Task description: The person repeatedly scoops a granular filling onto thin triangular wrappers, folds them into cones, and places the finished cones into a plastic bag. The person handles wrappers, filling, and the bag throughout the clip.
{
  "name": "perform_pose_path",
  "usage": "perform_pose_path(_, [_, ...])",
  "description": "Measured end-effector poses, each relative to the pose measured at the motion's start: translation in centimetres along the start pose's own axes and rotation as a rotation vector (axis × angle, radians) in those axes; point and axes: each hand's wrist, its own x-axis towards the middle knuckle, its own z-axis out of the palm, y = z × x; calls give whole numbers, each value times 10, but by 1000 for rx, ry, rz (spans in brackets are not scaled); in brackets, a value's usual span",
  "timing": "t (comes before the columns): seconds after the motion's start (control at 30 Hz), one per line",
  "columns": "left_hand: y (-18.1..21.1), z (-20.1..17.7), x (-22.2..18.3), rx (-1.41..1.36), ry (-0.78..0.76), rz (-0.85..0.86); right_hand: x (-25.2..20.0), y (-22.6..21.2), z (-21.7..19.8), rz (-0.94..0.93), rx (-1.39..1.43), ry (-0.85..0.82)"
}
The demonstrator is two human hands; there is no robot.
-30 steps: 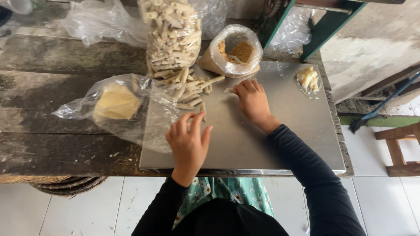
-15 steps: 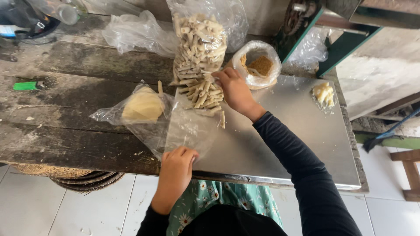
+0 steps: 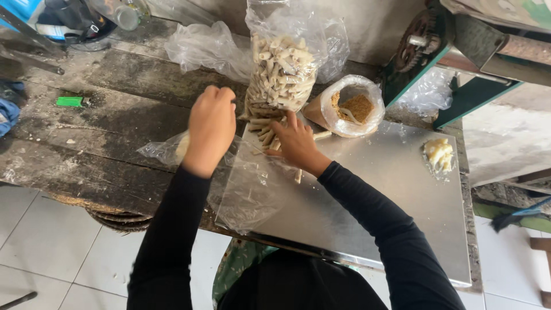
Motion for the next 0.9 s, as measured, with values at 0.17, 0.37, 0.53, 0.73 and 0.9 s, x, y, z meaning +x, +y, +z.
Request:
perform_pose_path(0.17, [-80, 123, 20, 342, -454, -403, 1, 3, -12, -52, -44, 33])
perform_pose_path(0.37, [-122, 170, -6, 316, -490, -380, 6, -4, -21, -2, -70, -167])
perform_pose_path(0.53, [-110, 157, -4, 306, -501, -396, 12, -3, -24, -41, -1, -146])
perform_pose_path(0.73, [-46, 76, 40, 145, -7, -202, 7, 10, -23, -33, 42, -209])
perform_pose_path(0.9, [-1, 40, 137, -185, 392, 260, 4, 22, -38, -123, 198, -57])
